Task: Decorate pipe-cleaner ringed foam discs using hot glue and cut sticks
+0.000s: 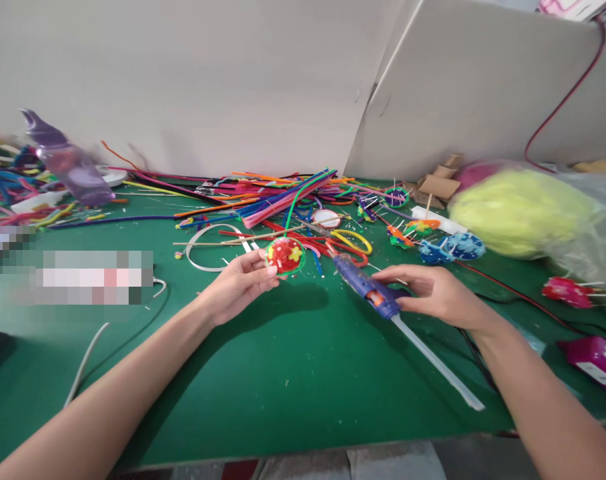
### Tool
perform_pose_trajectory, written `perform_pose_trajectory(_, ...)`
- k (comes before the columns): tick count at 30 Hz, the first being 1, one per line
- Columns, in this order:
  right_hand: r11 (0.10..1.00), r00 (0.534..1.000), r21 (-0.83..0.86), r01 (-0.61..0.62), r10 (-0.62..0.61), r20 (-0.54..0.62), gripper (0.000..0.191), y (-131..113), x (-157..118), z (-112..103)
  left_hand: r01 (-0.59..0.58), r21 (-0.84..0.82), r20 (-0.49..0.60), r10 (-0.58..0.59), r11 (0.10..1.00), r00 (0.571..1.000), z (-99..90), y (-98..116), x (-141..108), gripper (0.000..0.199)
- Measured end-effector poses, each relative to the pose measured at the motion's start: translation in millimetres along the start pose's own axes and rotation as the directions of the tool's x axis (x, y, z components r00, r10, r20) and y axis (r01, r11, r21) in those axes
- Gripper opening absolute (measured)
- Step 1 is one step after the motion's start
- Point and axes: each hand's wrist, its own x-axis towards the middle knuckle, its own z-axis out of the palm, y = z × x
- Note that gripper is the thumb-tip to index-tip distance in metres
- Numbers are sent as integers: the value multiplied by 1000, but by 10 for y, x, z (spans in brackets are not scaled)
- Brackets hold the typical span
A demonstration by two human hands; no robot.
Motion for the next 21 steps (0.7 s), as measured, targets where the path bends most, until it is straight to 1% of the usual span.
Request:
perform_pose_trajectory(2, 980, 995, -198, 5, 15, 98, 36, 6, -3, -69, -4, -4, -3, 4, 1000, 1000, 2, 3, -2, 33)
perform_pose_trajectory(3, 959, 991, -282, 22, 15, 130, 34, 23, -8, -93, -6, -8, -4, 6, 1000, 1000, 2, 4, 0, 32)
perform_pose_trajectory(5, 914, 989, -400, 68, -8, 149, 33, 78, -26, -128, -11, -18, -5, 11, 1000, 1000, 2, 5, 8, 32)
perform_pose_trajectory(7, 891, 991, -446, 82, -26, 130, 37, 123, -51, -159, -17, -27, -12, 17, 999, 1000, -1, 6, 18, 31)
perform_pose_trajectory(9, 904, 995, -423, 61, -19, 102, 40, 113, -70, -185, -22, -29, -20, 21, 999, 1000, -7, 9, 27, 30)
perform_pose_trajectory(12, 958, 1000, -285, 15, -17, -7, 31, -36, -42, -172, -23, -24, -23, 23, 999, 999, -19, 13, 33, 30)
perform_pose_trajectory(14, 978, 993, -204, 54, -74, -92, 30, -193, 38, -92, -23, -21, -16, 22, 1000, 1000, -27, 15, 35, 32)
perform_pose_trajectory(16, 975, 983, -175, 139, -157, -96, 27, -351, 168, 52, -26, -22, -24, 25, 999, 999, -33, 20, 37, 35)
perform_pose_trajectory(17, 975, 983, -159, 156, -170, -76, 27, -421, 245, 143, -29, -24, -32, 29, 999, 999, -34, 23, 40, 35)
perform_pose_trajectory(18, 976, 984, -143, 165, -173, -48, 26, -482, 325, 243, -36, -27, -43, 35, 999, 998, -35, 27, 43, 35)
perform_pose_trajectory(20, 980, 987, -137, 146, -155, -51, 22, -565, 485, 452, -57, -42, -65, 54, 998, 996, -35, 35, 52, 34)
perform_pose_trajectory(21, 983, 990, -142, 117, -127, -64, 20, -588, 559, 555, -70, -52, -77, 66, 996, 995, -35, 38, 56, 33)
